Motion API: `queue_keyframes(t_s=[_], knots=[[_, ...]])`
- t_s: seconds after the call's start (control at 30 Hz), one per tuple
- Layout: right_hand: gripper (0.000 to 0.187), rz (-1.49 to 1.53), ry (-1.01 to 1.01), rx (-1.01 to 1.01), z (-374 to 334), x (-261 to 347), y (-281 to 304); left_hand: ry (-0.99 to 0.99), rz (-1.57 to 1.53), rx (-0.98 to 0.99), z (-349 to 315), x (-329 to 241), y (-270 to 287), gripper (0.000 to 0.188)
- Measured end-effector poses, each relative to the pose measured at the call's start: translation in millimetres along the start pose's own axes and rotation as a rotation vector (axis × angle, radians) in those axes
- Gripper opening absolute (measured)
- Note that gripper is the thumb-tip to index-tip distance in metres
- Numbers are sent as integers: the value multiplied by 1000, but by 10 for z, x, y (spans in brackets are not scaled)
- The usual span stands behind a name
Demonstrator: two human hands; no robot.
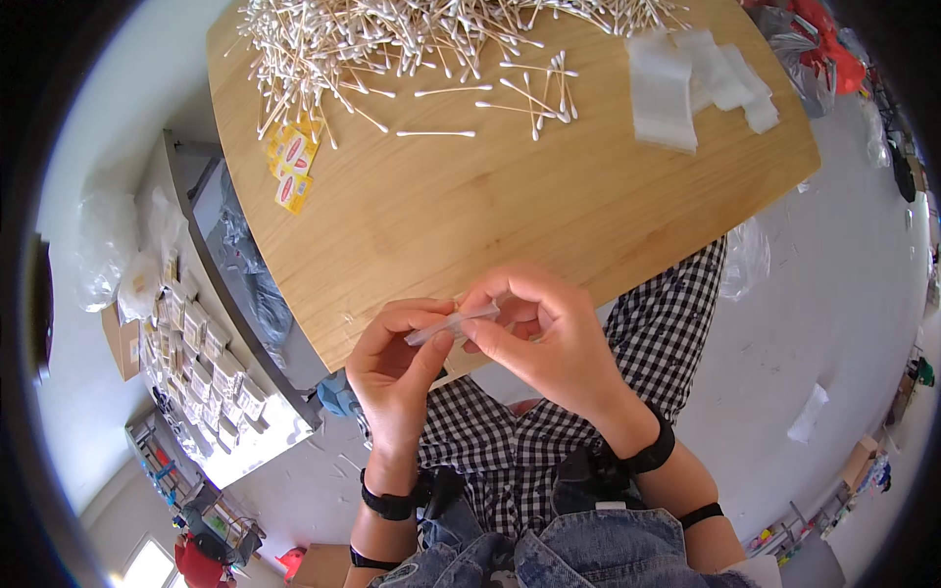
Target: Sorting a large pile of cotton swabs and placing them into a small plastic bag.
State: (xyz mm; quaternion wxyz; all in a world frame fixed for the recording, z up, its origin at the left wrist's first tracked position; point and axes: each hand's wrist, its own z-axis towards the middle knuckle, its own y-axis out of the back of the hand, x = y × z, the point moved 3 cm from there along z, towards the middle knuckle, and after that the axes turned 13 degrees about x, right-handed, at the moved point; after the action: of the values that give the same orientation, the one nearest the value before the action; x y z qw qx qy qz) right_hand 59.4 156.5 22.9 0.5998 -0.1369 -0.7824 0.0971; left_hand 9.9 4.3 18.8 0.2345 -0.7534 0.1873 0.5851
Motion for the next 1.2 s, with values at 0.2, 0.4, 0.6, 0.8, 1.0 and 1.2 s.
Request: queue_keyframes(t_s=[0.2,0.4,0.6,0.8,1.0,1.2], knots=[[14,-237,-65,3,9,-38,2,-62,-110,-29,-4,50,-85,20],[17,23,-139,41,64,-51,84,15,-288,-8,21,163,2,15],[15,-10,-73,35,7,-9,79,-63,-326,-23,-20,139,-31,16],[19,-52,-83,114,63,-58,138,-8,-381,16,6,272,67,22],[15,-25,90,23,-23,-83,109,-110,-204,-18,43,108,-18,18],[10,-334,278,-8,-35,38,119,-248,452,-48,44,-138,35,14]])
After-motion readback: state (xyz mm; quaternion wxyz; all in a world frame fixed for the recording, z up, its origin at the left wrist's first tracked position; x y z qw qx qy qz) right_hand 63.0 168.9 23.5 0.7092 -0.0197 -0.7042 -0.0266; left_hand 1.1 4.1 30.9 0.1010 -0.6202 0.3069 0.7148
